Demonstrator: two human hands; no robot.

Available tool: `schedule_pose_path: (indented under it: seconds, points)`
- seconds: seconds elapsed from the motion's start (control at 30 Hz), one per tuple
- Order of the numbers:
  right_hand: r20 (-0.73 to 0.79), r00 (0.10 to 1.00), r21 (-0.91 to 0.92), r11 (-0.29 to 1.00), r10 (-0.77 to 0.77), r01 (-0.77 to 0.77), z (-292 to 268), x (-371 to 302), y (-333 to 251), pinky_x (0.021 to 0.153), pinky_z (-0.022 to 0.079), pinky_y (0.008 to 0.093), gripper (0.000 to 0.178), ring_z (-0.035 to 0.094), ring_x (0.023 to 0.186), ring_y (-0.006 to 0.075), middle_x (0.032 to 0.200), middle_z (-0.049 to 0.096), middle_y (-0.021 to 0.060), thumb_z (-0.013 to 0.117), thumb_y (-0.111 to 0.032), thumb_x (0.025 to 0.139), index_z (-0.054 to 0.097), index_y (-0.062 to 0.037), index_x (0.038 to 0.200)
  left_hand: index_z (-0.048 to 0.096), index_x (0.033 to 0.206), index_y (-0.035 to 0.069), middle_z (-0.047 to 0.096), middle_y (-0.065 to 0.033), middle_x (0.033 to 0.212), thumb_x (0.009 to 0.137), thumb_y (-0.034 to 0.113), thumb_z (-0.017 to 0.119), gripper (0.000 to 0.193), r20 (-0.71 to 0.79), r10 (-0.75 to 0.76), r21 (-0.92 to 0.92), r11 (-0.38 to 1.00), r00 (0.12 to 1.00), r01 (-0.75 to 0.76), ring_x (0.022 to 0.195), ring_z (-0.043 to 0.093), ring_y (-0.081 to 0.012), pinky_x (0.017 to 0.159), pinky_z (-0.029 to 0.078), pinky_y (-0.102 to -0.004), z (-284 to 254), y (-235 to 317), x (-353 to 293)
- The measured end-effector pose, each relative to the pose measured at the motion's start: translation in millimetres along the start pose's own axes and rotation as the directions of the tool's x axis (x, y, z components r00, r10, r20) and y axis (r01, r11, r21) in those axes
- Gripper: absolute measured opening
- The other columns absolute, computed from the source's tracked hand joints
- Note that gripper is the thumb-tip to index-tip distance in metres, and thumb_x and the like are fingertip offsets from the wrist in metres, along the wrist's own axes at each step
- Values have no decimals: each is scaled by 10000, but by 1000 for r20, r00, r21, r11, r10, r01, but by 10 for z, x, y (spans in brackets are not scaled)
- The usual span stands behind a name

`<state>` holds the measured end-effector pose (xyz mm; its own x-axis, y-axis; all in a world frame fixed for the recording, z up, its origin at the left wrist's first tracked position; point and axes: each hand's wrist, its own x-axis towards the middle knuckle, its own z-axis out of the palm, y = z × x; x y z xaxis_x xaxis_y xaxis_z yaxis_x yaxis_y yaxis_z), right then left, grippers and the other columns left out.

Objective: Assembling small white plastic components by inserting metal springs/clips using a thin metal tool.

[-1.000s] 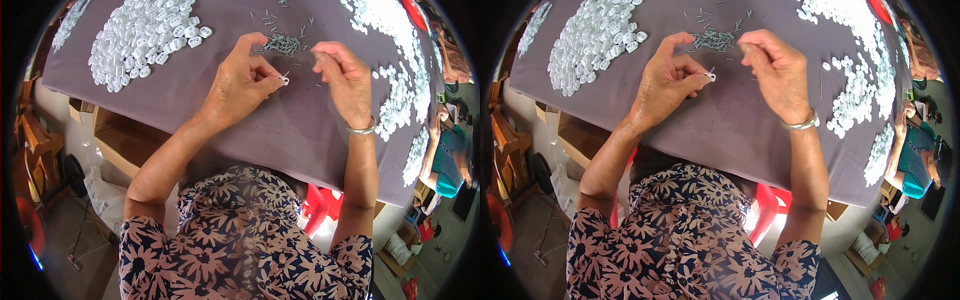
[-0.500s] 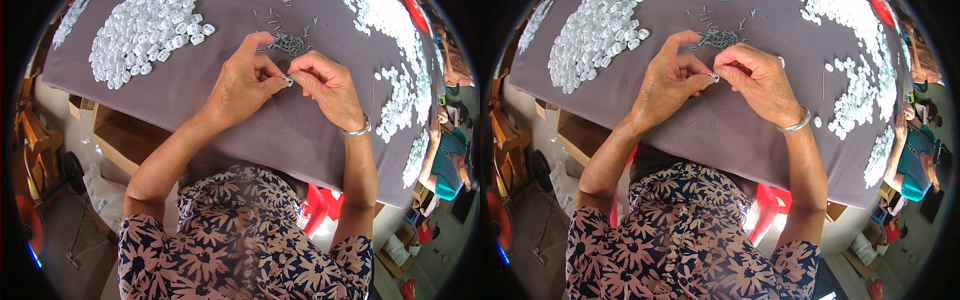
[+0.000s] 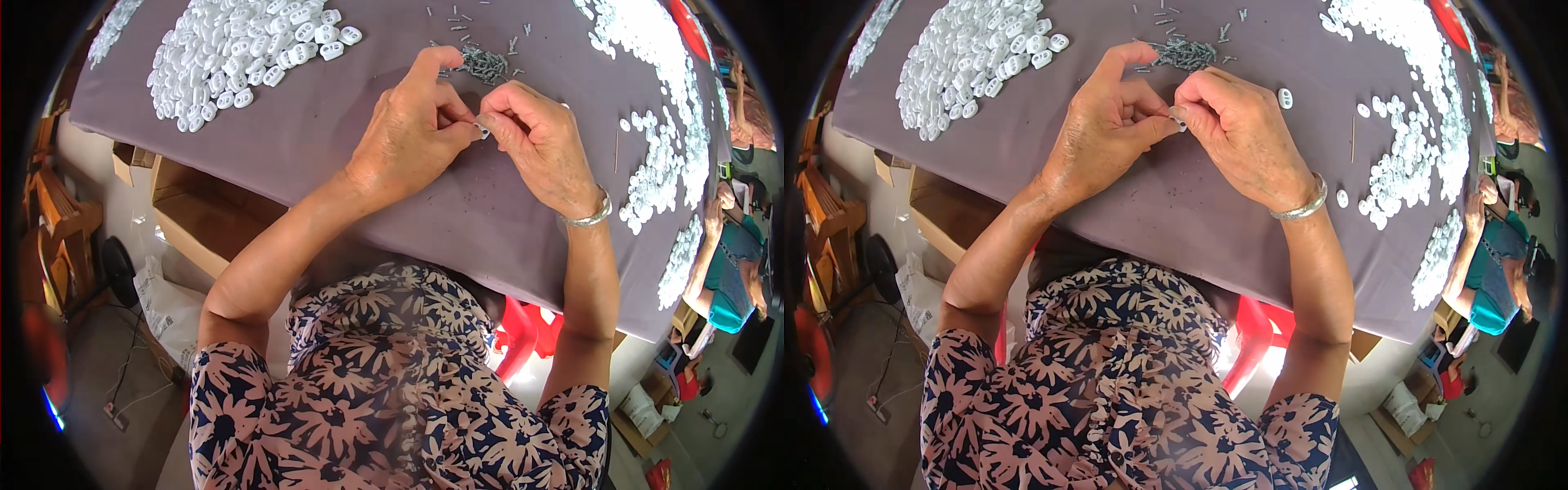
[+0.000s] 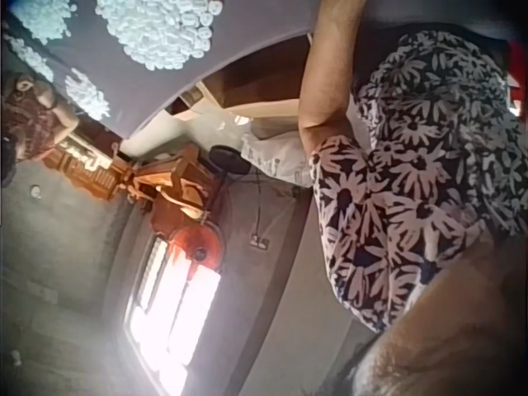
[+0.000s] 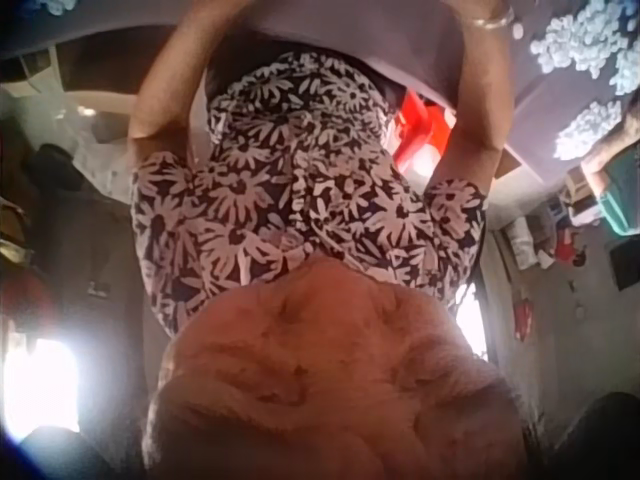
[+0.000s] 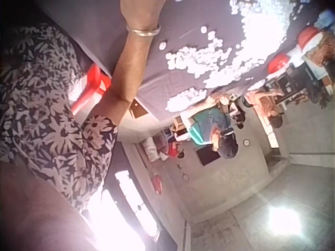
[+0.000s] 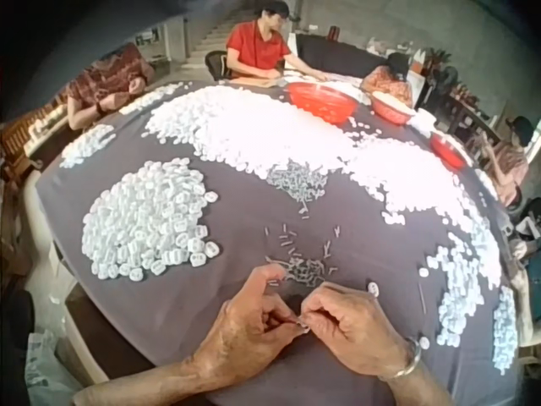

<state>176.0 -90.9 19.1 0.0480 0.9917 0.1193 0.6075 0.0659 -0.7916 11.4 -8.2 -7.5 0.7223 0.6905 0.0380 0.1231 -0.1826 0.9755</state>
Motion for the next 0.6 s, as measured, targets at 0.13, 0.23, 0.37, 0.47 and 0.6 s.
schedule_pose_path:
  seconds: [0.13, 0.23, 0.37, 0.47, 0.6]
  points:
    - [-41, 999, -31, 999, 25, -27, 48, -11, -61, 557, 419, 241, 60, 481, 632, 83, 747, 547, 19, 601, -22, 909, 561, 7, 875, 371, 1298, 7, 645, -32, 765, 828, -10, 695, 571, -30, 4, -2, 1000, 1000, -4, 672, 584, -57, 598, 485, -203, 42, -24, -10]
    - [-103, 995, -99, 995, -11, 1, 88, -21, -80, 560, 403, 241, 75, 466, 630, 87, 732, 533, 22, 612, -23, 903, 555, 13, 869, 371, 1287, -3, 649, -34, 772, 831, -5, 699, 562, -71, -10, -3, 1000, 997, 9, 681, 586, -55, 602, 487, -203, 61, -33, -15]
    - [-135, 991, -74, 997, 4, -14, 99, -24, -82, 565, 396, 238, 78, 454, 628, 87, 722, 517, 21, 608, -25, 906, 554, 14, 866, 369, 1284, -8, 650, -39, 772, 829, -8, 701, 563, -61, -3, -38, 999, 998, 1, 670, 586, -64, 592, 486, -207, 48, -46, 0]
    - [-109, 993, -17, 999, 40, -42, 77, -26, -80, 564, 396, 233, 78, 456, 633, 81, 723, 523, 7, 605, -40, 916, 568, 12, 871, 363, 1293, -4, 651, -41, 778, 829, -13, 698, 572, -36, -7, -57, 998, 999, 4, 668, 588, -71, 589, 487, -209, 23, -38, 3]
    - [-103, 986, 98, 988, 133, -123, 53, -19, -109, 559, 430, 300, 111, 521, 624, 127, 723, 564, 63, 619, -85, 894, 588, 17, 862, 353, 1309, 6, 656, -47, 791, 835, -13, 689, 581, 6, -15, -71, 997, 1000, 15, 676, 593, -76, 589, 492, -213, -18, -20, 14]
